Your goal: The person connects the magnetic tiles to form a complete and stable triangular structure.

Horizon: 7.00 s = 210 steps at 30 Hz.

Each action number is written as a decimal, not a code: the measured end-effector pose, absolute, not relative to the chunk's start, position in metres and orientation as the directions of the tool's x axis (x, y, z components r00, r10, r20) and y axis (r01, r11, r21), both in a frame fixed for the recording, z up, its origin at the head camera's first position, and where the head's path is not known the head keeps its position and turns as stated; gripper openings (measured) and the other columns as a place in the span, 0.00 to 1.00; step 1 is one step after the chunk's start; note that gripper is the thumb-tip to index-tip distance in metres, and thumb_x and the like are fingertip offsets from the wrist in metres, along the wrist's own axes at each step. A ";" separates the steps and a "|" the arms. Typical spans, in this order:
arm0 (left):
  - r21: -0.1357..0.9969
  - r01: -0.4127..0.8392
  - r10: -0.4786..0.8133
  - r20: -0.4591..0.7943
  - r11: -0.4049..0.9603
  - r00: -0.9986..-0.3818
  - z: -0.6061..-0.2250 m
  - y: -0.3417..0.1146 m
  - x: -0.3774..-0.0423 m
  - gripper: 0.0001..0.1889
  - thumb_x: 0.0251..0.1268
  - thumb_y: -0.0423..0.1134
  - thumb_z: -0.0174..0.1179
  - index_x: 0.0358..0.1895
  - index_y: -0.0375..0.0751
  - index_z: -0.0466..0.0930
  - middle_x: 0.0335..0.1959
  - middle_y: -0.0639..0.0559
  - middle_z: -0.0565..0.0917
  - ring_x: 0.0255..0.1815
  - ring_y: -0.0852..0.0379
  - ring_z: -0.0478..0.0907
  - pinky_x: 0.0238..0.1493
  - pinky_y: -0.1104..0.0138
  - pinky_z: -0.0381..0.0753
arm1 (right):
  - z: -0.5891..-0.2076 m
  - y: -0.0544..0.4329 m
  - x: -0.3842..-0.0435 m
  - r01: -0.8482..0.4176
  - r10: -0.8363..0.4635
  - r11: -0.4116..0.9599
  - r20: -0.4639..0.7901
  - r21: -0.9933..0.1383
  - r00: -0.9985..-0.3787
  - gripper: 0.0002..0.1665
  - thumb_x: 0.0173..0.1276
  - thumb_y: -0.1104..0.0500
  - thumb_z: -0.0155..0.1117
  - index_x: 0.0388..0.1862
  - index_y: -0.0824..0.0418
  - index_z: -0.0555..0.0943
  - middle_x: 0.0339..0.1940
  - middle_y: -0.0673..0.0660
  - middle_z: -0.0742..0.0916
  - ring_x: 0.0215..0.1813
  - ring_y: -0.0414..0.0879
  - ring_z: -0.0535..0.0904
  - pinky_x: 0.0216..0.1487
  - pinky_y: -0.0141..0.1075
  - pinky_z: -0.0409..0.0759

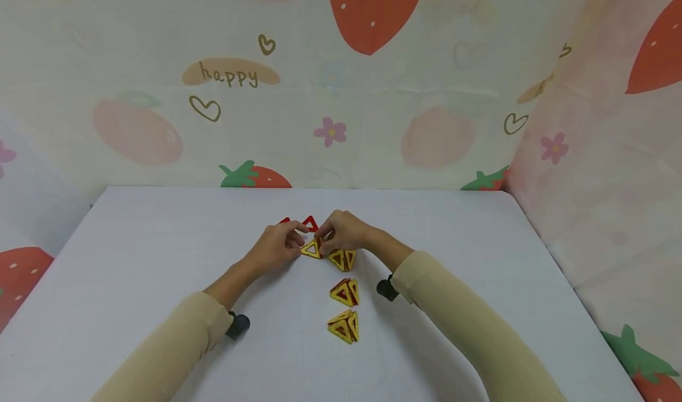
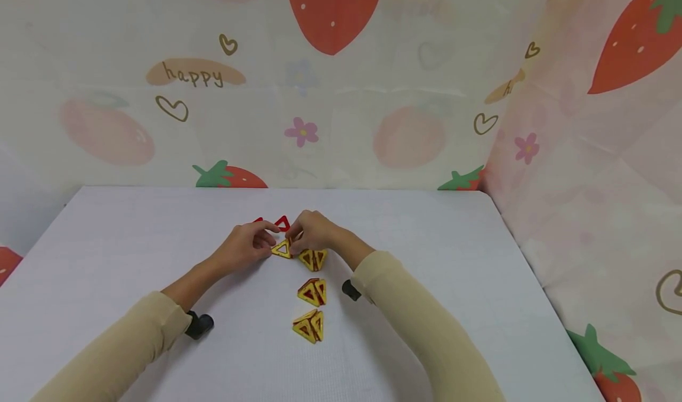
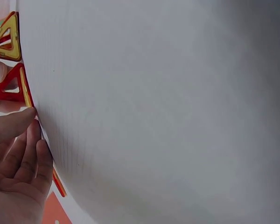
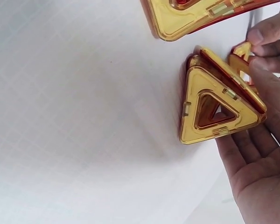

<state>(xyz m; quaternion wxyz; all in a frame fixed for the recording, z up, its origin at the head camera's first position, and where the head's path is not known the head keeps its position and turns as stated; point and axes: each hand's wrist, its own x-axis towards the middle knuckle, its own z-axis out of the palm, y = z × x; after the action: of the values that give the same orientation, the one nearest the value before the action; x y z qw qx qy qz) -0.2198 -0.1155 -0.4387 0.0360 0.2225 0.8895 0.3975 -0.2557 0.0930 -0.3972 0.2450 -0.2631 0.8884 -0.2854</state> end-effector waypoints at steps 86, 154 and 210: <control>0.695 0.326 0.415 0.044 0.641 -0.909 -0.436 -0.141 -0.233 0.23 0.61 0.23 0.63 0.61 0.35 0.76 0.51 0.41 0.85 0.56 0.43 0.79 0.61 0.51 0.77 | -0.399 0.092 -0.254 -0.300 -0.587 0.716 -0.310 -0.631 -0.748 0.19 0.65 0.61 0.72 0.55 0.62 0.85 0.48 0.53 0.88 0.47 0.42 0.83 0.53 0.33 0.81; 0.706 0.281 0.315 0.087 0.650 -0.945 -0.437 -0.115 -0.222 0.26 0.56 0.31 0.72 0.60 0.35 0.76 0.53 0.39 0.83 0.52 0.44 0.79 0.57 0.54 0.80 | -0.399 0.093 -0.254 -0.295 -0.586 0.709 -0.301 -0.641 -0.752 0.18 0.65 0.60 0.72 0.53 0.61 0.86 0.44 0.51 0.88 0.45 0.41 0.82 0.49 0.33 0.81; 0.756 0.342 0.451 0.070 0.558 -0.890 -0.434 -0.109 -0.223 0.10 0.61 0.30 0.68 0.45 0.31 0.88 0.40 0.44 0.89 0.47 0.49 0.83 0.48 0.59 0.84 | -0.398 0.092 -0.251 -0.278 -0.591 0.678 -0.281 -0.681 -0.756 0.28 0.63 0.64 0.73 0.61 0.67 0.77 0.53 0.58 0.87 0.55 0.48 0.83 0.58 0.38 0.80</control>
<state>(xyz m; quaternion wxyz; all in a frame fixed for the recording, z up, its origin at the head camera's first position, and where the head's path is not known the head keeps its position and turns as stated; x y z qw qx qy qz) -0.2228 -0.1091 -0.4335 0.0658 0.2250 0.8803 0.4125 -0.2514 0.0923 -0.3976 0.2476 -0.2463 0.8819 -0.3168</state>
